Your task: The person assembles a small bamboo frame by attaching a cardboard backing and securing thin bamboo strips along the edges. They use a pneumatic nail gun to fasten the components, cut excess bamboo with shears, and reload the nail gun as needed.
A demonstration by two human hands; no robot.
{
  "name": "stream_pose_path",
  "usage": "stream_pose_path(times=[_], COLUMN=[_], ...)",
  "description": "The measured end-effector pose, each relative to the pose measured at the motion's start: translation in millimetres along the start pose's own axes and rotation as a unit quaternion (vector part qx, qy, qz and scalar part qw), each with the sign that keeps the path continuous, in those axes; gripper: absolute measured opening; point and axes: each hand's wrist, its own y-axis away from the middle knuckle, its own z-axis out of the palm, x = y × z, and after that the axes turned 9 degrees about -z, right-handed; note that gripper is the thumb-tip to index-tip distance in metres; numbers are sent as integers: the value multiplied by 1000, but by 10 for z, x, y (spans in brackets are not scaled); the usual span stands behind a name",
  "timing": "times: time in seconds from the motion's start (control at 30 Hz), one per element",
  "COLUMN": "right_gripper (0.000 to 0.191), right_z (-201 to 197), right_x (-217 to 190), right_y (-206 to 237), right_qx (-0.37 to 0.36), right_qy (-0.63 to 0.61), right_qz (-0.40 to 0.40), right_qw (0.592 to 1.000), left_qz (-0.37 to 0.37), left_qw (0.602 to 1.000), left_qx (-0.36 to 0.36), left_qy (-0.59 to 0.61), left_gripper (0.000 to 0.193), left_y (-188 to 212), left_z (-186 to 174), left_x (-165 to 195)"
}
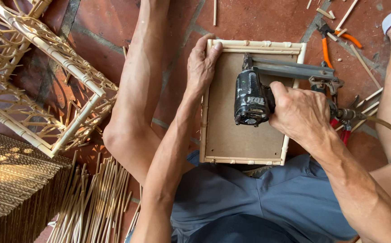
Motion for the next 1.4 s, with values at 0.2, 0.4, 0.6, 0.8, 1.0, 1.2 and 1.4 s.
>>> stream_pose_path(times=[0.2,0.4,0.6,0.8,1.0,1.2,1.4], right_gripper=[27,24,22,18,19,52,66], right_z=[-10,96,114,238,163,-55,-140], right_x=[-116,-267,-269,-350,-418,-426,-153], right_y=[-35,-212,-197,-289,-312,83,1288], right_qx=[-18,10,33,0,22,-12,-85], right_qy=[8,39,13,52,9,19,24], right_qz=[-2,-41,-58,-59,-58,-25,214], right_qw=[1000,998,998,997,998,999,973], left_qz=[-22,-14,-19,-42,4,-25,-30], left_qw=[999,997,999,989,990,992,977], left_qx=[-25,-29,-20,-53,-34,-25,-5], left_qy=[43,65,44,133,137,122,209], left_gripper=[55,58,60,65,60,60,57], left_y=[5,0,38,42,57,72,174], left_z=[-31,-55,-90,-96,-88,-32,-20], left_x=[3,-8,31,53,24,-102,-65])
